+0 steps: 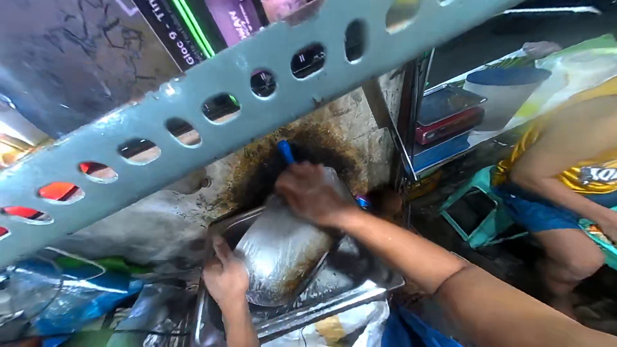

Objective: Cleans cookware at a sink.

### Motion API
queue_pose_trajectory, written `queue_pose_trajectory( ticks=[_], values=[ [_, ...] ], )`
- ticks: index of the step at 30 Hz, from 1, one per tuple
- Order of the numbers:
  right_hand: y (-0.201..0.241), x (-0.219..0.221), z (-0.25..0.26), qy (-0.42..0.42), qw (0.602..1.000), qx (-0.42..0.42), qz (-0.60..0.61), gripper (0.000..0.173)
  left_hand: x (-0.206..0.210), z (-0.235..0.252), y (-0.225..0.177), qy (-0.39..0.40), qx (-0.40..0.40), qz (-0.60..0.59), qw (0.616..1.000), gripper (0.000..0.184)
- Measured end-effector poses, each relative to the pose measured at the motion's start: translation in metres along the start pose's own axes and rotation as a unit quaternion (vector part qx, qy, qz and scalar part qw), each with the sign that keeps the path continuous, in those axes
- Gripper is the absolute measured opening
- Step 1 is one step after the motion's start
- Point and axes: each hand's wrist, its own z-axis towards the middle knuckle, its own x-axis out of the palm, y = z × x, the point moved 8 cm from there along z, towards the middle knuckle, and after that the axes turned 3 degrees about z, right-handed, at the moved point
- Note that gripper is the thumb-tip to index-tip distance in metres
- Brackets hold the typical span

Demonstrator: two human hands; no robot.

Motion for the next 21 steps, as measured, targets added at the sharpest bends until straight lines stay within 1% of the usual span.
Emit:
queue_pose_trajectory(
  ticks=[2,3,4,6,7,8,9,10,11,12,13,14,15,16,17,18,19,20,21],
  values=[
    [-0.044,-0.004,-0.004,-0.041,0.997,0.06,-0.002,0.02,-0.01,0.001,0.013,-0.004,-0.046,0.014,0.999,0.075],
    [-0.047,-0.001,-0.005,-0.041,0.997,0.071,0.009,0.022,-0.011,0.002,0.016,-0.006,-0.058,0.017,0.998,0.076],
    [-0.032,0.004,-0.008,-0.029,0.998,0.048,0.018,0.029,-0.011,0.003,0.018,-0.002,-0.069,0.014,0.998,0.077],
    [0.034,0.026,-0.013,0.018,0.997,-0.074,0.019,0.045,-0.009,0.008,0.017,0.004,-0.058,-0.003,0.998,0.075],
    [0.064,0.04,-0.015,0.049,0.989,-0.136,0.021,0.049,-0.007,0.009,0.016,0.004,-0.041,-0.006,0.999,0.072],
    [0.083,0.05,-0.014,0.07,0.98,-0.184,0.032,0.049,-0.005,0.009,0.016,0.004,-0.025,-0.01,1.0,0.071],
    [0.085,0.053,-0.01,0.07,0.976,-0.2,0.042,0.045,-0.004,0.009,0.02,0.002,-0.027,-0.007,1.0,0.071],
    [0.074,0.05,-0.004,0.061,0.978,-0.193,0.046,0.04,-0.007,0.01,0.026,-0.008,-0.042,-0.001,0.999,0.074],
    [0.051,0.042,0.003,0.049,0.983,-0.173,0.043,0.037,-0.011,0.011,0.033,-0.018,-0.056,0.002,0.998,0.075],
    [0.023,0.033,0.009,0.04,0.987,-0.146,0.046,0.037,-0.015,0.013,0.041,-0.025,-0.068,-0.001,0.997,0.077],
    [-0.004,0.03,0.012,0.045,0.99,-0.119,0.063,0.041,-0.019,0.015,0.049,-0.027,-0.08,-0.002,0.996,0.08],
    [-0.019,0.031,0.012,0.054,0.99,-0.104,0.073,0.044,-0.022,0.015,0.055,-0.024,-0.094,-0.002,0.995,0.083],
    [-0.014,0.033,0.012,0.047,0.989,-0.121,0.07,0.044,-0.021,0.017,0.057,-0.024,-0.1,-0.002,0.995,0.084],
    [0.009,0.039,0.009,0.04,0.984,-0.163,0.067,0.042,-0.02,0.018,0.055,-0.023,-0.101,-0.001,0.995,0.083],
    [0.043,0.049,0.002,0.065,0.975,-0.205,0.06,0.04,-0.017,0.017,0.051,-0.021,-0.093,-0.001,0.995,0.082],
    [0.078,0.06,-0.006,0.107,0.963,-0.24,0.058,0.038,-0.015,0.014,0.046,-0.018,-0.077,-0.006,0.997,0.078],
    [0.103,0.067,-0.011,0.152,0.951,-0.263,0.066,0.037,-0.012,0.011,0.042,-0.019,-0.053,-0.013,0.998,0.073],
    [0.113,0.069,-0.012,0.173,0.943,-0.273,0.072,0.036,-0.01,0.011,0.04,-0.027,-0.033,-0.018,0.999,0.07],
    [0.107,0.065,-0.009,0.174,0.946,-0.262,0.078,0.037,-0.012,0.01,0.038,-0.033,-0.026,-0.018,0.999,0.07]
  ],
)
